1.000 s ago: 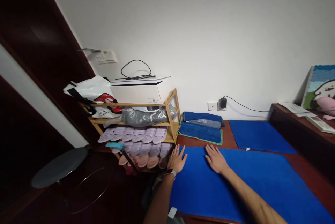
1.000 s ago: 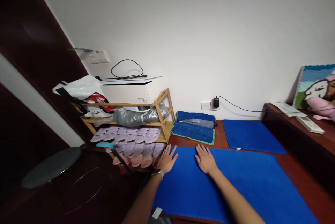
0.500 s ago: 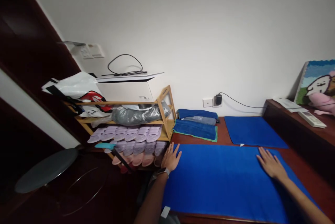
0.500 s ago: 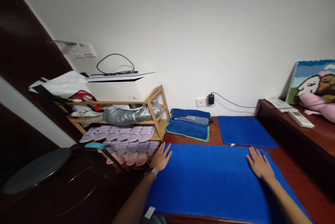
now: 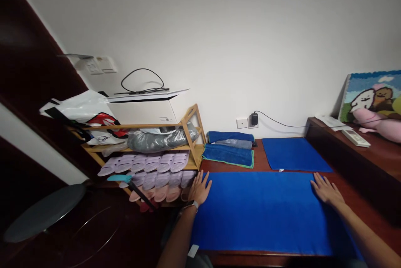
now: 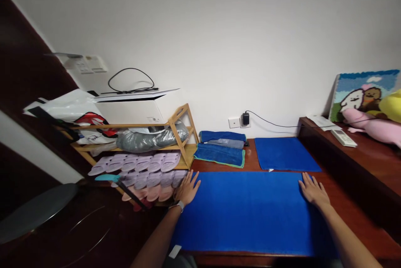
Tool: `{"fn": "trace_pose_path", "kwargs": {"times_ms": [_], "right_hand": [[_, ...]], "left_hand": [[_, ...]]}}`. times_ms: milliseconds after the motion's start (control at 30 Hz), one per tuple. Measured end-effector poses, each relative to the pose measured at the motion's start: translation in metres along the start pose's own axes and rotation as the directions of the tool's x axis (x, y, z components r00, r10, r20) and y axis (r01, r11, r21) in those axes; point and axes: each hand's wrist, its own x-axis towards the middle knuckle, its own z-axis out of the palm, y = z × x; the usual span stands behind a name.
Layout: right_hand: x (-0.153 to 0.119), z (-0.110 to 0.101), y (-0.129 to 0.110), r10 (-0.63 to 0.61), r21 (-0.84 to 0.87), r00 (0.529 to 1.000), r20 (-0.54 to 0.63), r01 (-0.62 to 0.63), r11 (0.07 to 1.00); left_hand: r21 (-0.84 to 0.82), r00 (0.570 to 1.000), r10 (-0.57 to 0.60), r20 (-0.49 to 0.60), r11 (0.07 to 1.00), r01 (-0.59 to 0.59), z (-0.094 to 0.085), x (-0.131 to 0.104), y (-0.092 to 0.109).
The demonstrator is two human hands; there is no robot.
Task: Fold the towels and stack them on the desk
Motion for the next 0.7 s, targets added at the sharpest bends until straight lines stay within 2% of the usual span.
{"fn": "trace_pose_path", "kwargs": {"times_ms": [100, 233, 333, 367, 433, 500, 567, 633, 700], "right_hand": [[-0.021, -0.006, -0.054, -0.092, -0.084, 0.992, -0.081, 0.085, 0.993], [-0.071, 0.010, -0.168, -0.321, -0.090, 0.935, -0.154, 0.310, 0.946], [-0.119, 0.033, -0.253, -0.547, 0.014, 0.837, -0.030, 0.548, 0.837], [-0.134, 0.040, -0.276, -0.602, 0.054, 0.799, 0.007, 0.601, 0.798], [-0.156, 0.053, -0.307, -0.655, 0.110, 0.753, 0.061, 0.647, 0.754], [-0.166, 0.061, -0.318, -0.661, 0.130, 0.745, 0.086, 0.649, 0.749], [-0.164, 0.064, -0.309, -0.642, 0.126, 0.762, 0.090, 0.631, 0.766], [-0.153, 0.061, -0.280, -0.598, 0.105, 0.796, 0.089, 0.590, 0.801], [-0.137, 0.055, -0.233, -0.520, 0.060, 0.849, 0.087, 0.517, 0.854]], "left_hand": [[0.026, 0.996, 0.035, -0.079, 0.999, -0.033, -0.014, -0.004, 0.011], [0.026, 0.988, 0.137, -0.071, 0.990, -0.136, -0.026, -0.016, 0.041], [-0.014, 0.978, 0.206, -0.023, 0.978, -0.207, -0.021, -0.033, 0.066], [-0.026, 0.970, 0.241, -0.009, 0.970, -0.241, -0.018, -0.040, 0.072], [-0.047, 0.957, 0.291, 0.013, 0.956, -0.290, -0.011, -0.054, 0.077], [-0.059, 0.960, 0.275, 0.044, 0.960, -0.272, -0.007, -0.066, 0.074], [-0.063, 0.972, 0.218, 0.082, 0.975, -0.214, -0.006, -0.074, 0.066], [-0.067, 0.978, 0.180, 0.106, 0.983, -0.173, -0.006, -0.078, 0.059], [-0.070, 0.979, 0.174, 0.105, 0.983, -0.167, -0.007, -0.078, 0.056]]}}
